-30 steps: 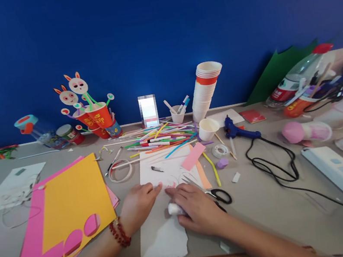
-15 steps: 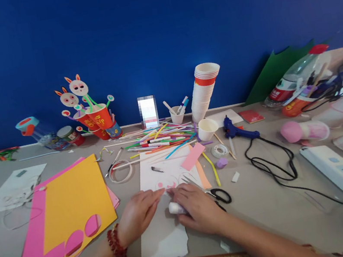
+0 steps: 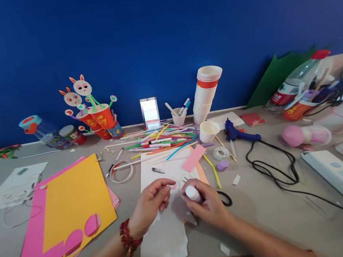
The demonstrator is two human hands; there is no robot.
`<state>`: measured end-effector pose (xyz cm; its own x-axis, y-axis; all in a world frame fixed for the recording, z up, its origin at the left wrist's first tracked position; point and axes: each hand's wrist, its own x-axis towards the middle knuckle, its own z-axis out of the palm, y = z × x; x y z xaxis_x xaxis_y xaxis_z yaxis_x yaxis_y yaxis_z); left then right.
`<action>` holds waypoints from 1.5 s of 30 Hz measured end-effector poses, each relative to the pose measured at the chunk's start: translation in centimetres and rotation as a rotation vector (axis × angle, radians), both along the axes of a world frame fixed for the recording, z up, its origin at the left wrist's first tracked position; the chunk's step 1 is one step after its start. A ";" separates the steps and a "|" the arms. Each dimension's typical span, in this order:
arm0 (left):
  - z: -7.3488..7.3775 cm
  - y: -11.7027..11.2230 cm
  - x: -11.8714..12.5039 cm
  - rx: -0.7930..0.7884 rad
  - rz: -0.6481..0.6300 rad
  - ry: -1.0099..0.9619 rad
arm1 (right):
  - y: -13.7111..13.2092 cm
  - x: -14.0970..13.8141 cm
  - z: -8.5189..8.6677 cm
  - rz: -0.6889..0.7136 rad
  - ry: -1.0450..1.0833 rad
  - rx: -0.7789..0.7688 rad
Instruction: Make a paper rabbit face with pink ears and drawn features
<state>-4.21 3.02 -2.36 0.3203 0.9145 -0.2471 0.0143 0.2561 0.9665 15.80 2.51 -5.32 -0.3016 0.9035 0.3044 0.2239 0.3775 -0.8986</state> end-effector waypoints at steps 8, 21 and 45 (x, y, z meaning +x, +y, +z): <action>0.3 0.2 2.5 0.000 0.018 -0.120 | -0.3 0.1 0.6 0.057 -0.007 0.169; 1.1 -0.5 3.4 -0.054 -0.062 -0.138 | -0.7 0.4 0.8 0.072 -0.112 0.325; 1.2 -1.4 1.0 1.175 -0.102 0.608 | 0.2 -0.2 1.3 0.084 0.545 -0.802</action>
